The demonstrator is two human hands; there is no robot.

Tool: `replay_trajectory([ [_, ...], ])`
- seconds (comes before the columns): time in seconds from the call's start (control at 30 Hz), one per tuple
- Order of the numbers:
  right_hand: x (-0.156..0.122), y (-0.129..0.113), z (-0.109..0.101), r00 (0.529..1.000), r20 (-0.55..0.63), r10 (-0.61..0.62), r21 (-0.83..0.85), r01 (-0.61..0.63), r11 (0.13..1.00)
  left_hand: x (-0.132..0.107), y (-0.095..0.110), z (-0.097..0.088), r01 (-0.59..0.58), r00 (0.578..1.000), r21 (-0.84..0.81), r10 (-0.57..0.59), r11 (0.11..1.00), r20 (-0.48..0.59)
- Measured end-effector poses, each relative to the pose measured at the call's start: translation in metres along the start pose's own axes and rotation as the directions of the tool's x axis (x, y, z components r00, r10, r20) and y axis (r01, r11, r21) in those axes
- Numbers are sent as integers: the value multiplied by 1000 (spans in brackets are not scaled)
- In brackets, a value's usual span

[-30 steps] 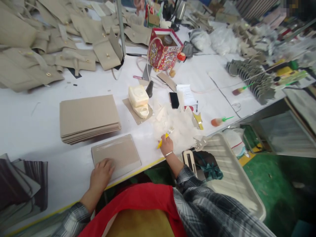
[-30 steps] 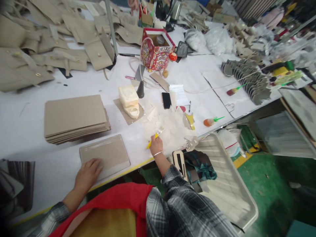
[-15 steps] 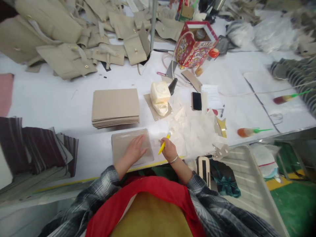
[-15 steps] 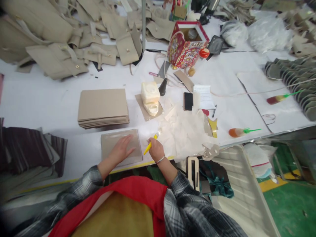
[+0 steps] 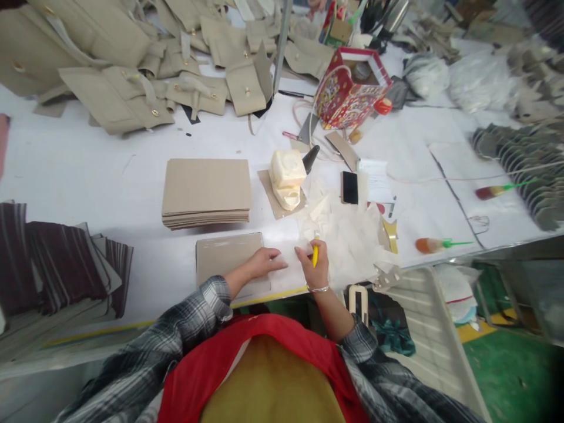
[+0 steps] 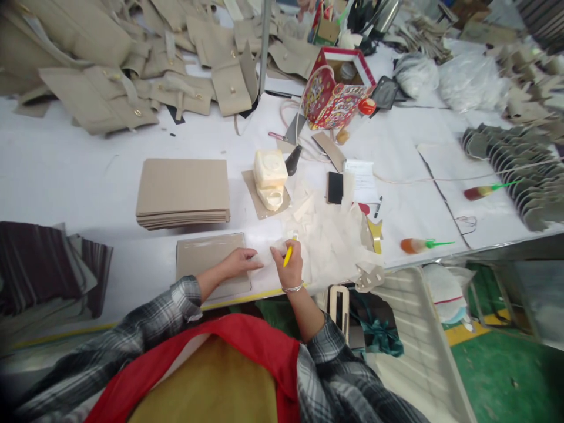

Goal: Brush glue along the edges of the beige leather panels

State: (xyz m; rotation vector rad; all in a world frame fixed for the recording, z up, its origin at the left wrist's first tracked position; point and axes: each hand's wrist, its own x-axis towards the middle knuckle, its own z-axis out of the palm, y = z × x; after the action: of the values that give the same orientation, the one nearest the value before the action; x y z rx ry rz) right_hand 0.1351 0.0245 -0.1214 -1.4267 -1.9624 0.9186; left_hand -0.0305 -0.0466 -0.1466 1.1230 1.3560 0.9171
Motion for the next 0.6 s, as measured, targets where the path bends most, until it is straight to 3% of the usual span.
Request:
replay_trajectory([
  [0.17, 10, 13, 19, 997, -31, -77, -70, 74, 995, -43, -22, -33, 263, 956, -304, -289, 916, -45],
  [0.23, 10, 16, 35, 994, 23, -107, -55, 108, 993, -64, -33, -46, 343, 905, -425, -416, 838, -90],
  [0.33, 10, 15, 66, 982, 112, -151, -55, 158, 986, -85, -50, -64, 358, 785, -573, -570, 737, -242],
  [0.4, 12, 14, 89, 971, 145, -191, -83, 204, 975, -92, -61, -75, 340, 690, -552, -601, 761, -404],
  [0.47, 16, 13, 110, 956, 153, -251, -116, 270, 956, -94, -72, -87, 373, 607, -424, -563, 825, -561],
  [0.6, 24, 14, 143, 913, 174, -370, -209, 401, 892, -92, -90, -107, 485, 547, -173, -451, 858, -705],
])
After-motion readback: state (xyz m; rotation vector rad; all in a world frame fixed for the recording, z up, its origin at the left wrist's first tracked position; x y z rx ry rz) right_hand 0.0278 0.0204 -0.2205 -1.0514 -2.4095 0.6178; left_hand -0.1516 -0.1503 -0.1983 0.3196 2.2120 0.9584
